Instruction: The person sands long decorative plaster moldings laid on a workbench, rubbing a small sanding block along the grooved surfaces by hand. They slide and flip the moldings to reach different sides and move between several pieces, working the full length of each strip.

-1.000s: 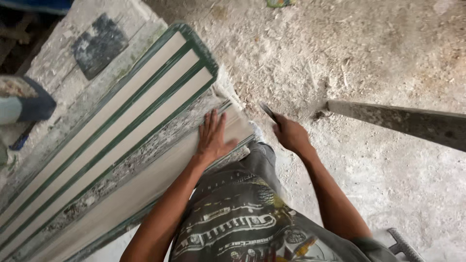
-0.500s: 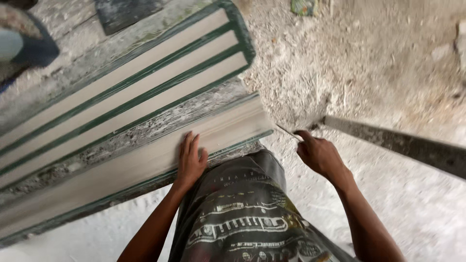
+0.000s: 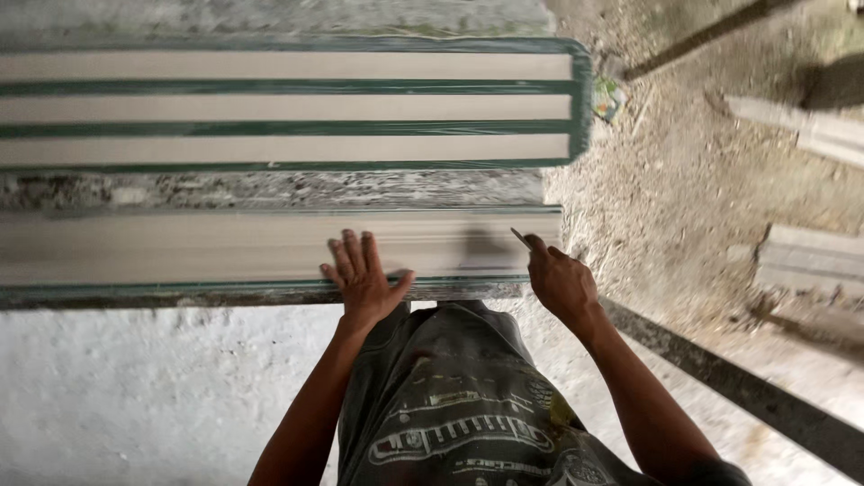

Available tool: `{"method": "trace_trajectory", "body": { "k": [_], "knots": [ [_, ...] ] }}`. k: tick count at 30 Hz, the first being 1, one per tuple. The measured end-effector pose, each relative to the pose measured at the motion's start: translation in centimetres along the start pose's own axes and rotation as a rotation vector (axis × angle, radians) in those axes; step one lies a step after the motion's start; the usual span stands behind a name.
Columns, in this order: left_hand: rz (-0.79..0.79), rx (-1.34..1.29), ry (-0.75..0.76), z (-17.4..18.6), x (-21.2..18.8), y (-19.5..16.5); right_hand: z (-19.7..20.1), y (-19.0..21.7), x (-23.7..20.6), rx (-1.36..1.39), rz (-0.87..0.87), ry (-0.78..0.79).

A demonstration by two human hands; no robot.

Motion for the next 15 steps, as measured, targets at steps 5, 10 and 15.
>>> {"method": "trace_trajectory", "body": {
  "k": [5, 10, 15],
  "knots": [
    [-0.090, 0.086, -0.315, 0.2, 0.2, -0.3, -1.5, 6.0, 6.6, -0.341, 0.016, 0.230],
    [-0.059, 0.057, -0.344, 1.1, 0.0, -0.8, -2.6, 9.4, 8.6, -0.491, 0.201, 0.102],
    [-0.080, -0.085, -0.287, 1.0, 0.3, -0.7, -3.4, 11.6, 10.4, -0.476, 0.036, 0.271]
  ]
}}
Point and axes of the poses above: each hand's wrist, its own x-axis towards the middle knuckle, its own z-axis out of the back of the hand, y = z × x, the point moved 3 cm from there along x, towards the middle knuckle, and after that the axes turned 12 degrees about x, right-handed, at the moved point
